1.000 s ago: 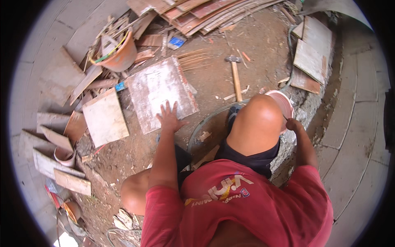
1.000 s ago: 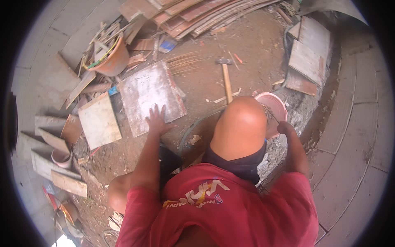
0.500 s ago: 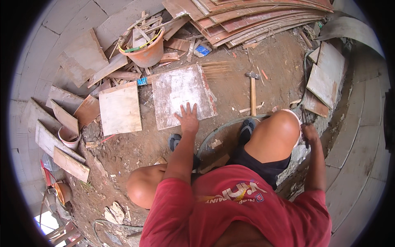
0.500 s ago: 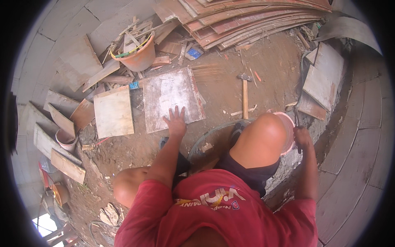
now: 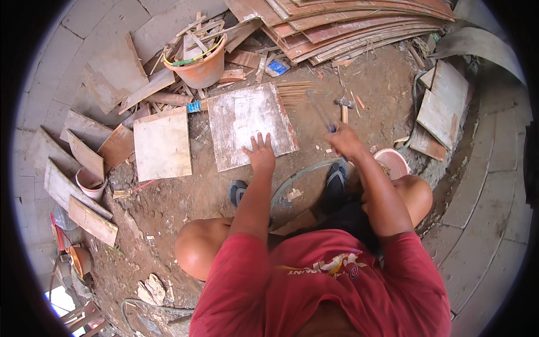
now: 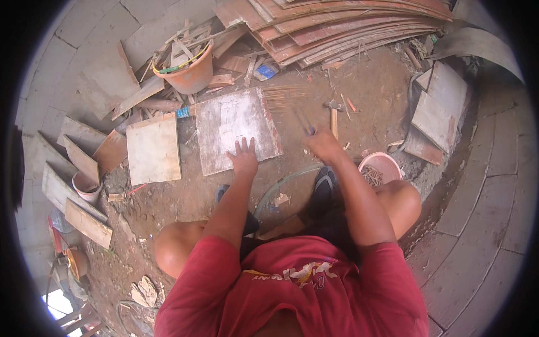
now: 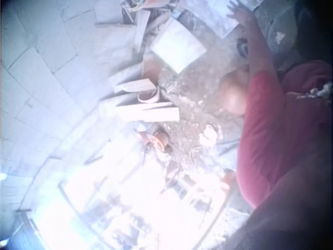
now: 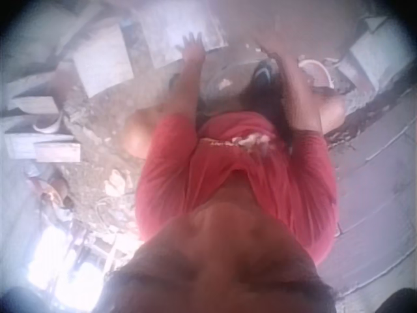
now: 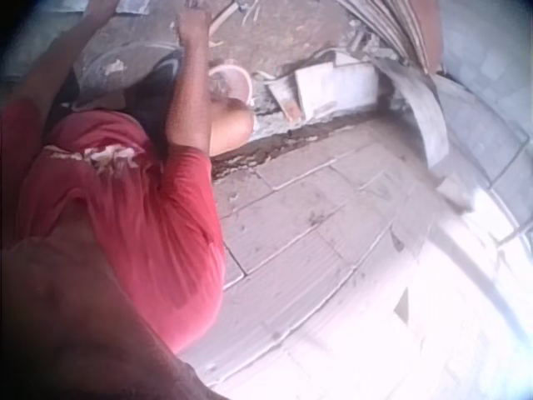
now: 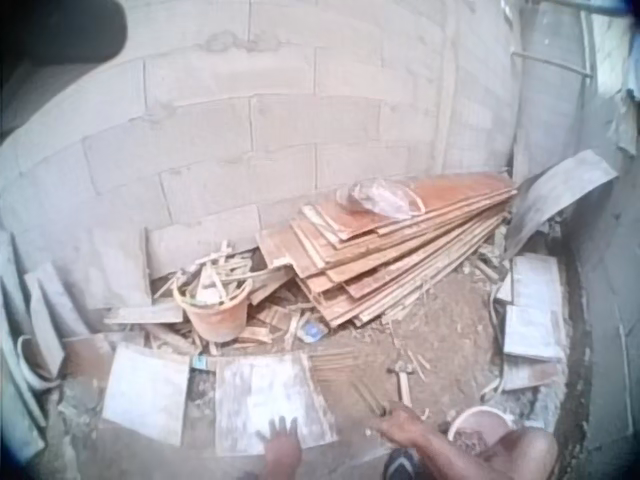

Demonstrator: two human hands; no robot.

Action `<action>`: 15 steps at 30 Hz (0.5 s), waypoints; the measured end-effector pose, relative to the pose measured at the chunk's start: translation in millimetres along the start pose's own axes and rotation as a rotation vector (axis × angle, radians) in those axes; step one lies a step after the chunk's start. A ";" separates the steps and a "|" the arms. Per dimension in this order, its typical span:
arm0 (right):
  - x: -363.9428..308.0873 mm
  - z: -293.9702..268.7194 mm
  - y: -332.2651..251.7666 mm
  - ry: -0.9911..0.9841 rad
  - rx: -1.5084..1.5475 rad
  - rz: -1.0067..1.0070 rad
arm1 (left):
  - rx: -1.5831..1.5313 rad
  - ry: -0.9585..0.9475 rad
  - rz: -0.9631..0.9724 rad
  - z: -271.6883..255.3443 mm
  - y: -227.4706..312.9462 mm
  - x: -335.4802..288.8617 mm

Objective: The person sits on the floor and uses a hammer and pliers to remove thin strips of material from square wooden boards. They repeatedly pry and pull the strips off, placing them aside.

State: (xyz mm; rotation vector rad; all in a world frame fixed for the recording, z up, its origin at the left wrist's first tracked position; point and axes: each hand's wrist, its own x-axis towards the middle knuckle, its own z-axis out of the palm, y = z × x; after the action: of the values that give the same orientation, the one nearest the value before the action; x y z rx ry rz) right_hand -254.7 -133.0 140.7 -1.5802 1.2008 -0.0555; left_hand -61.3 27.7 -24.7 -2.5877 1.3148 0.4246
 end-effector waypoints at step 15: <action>11.8 112.6 96.3 0.166 0.616 -0.022 | -0.014 -0.018 -0.030 1.1 0.1 -1.0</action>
State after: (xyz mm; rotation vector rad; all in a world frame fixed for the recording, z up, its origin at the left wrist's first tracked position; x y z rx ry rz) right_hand -245.7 -51.3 16.8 -1.0580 1.1484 -0.5295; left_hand -62.1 28.7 -25.4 -2.6051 1.2705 0.4528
